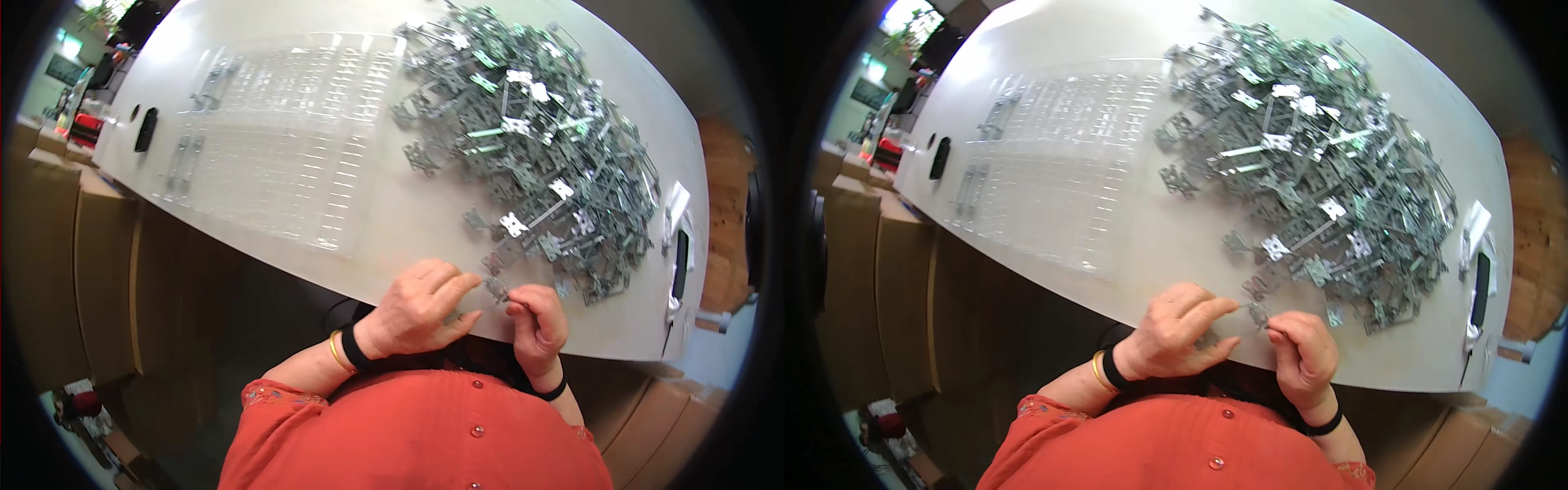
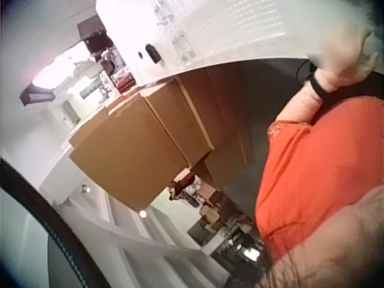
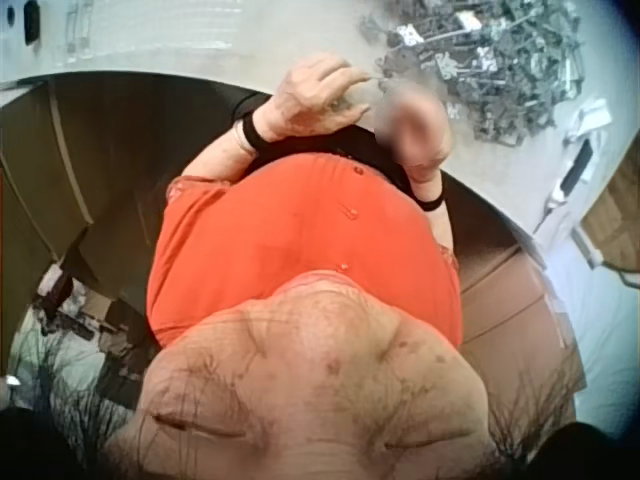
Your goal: The person assembles small metal components by hand, inserting a thin wire into two metal brackets to form a unit. The person places the assembled units into a clear plastic tray on the table. The task is performed repeatedly with a pile of loose parts on the right and the tray on the left.
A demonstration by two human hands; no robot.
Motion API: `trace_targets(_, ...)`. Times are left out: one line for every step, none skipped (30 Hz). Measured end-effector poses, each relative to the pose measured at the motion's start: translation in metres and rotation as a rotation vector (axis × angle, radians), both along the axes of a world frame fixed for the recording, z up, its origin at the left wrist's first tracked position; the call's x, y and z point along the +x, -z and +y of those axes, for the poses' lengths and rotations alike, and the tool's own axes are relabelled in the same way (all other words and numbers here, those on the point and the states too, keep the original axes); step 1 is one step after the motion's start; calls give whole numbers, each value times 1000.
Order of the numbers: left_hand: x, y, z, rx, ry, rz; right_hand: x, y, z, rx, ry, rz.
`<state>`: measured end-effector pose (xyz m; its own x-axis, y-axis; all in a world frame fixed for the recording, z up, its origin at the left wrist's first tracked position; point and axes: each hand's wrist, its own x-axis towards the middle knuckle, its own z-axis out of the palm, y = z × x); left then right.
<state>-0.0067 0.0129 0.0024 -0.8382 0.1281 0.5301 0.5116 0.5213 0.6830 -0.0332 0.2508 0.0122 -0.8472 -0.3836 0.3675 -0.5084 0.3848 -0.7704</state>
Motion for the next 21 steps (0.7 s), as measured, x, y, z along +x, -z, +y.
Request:
trace_targets(0,0,1,8,6,4,2,0,1,8,13,-15)
trace_targets(1,0,0,11,5,0,2,-2,0,8,2,-6)
trace_targets(2,-1,-1,5,1,-7,2,0,-1,-2,-2,-8)
trace_targets(3,0,-1,8,3,-12,2,0,1,-4,-1,-9)
trace_targets(3,0,-1,11,7,-17,3,1,1,-6,1,-10)
trace_targets(2,0,-1,17,6,-11,3,0,1,-16,2,-32)
trace_targets(2,-1,-1,13,0,-8,2,1,0,-10,1,-15)
trace_targets(2,-2,-1,8,-5,-7,1,1,-1,-3,0,2)
trace_targets(2,-2,0,4,-9,-6,1,2,-2,3,1,18)
trace_targets(2,1,1,13,-10,-1,3,4,-1,-2,9,-1)
trace_targets(2,0,1,10,-11,-4,3,5,0,-11,2,-6)
trace_targets(2,0,0,8,-10,-7,2,5,1,-20,-4,-12)
trace_targets(3,-1,0,8,-8,-12,2,5,2,-27,-8,-19)
trace_targets(3,-1,-1,4,-7,-13,2,4,2,-28,-7,-33)
trace_targets(3,-1,-1,0,-6,-15,3,3,2,-29,-6,-47)
trace_targets(3,-1,-1,-2,-4,-16,3,2,3,-28,-3,-61)
trace_targets(3,-1,-1,1,-6,-15,3,3,2,-26,0,-56)
trace_targets(3,-1,-1,3,-8,-14,2,5,1,-24,4,-51)
trace_targets(3,-1,0,5,-8,-13,3,6,1,-21,9,-46)
trace_targets(3,-1,0,6,-7,-12,3,5,1,-13,9,-38)
trace_targets(3,0,0,6,-6,-12,3,5,1,-6,8,-30)
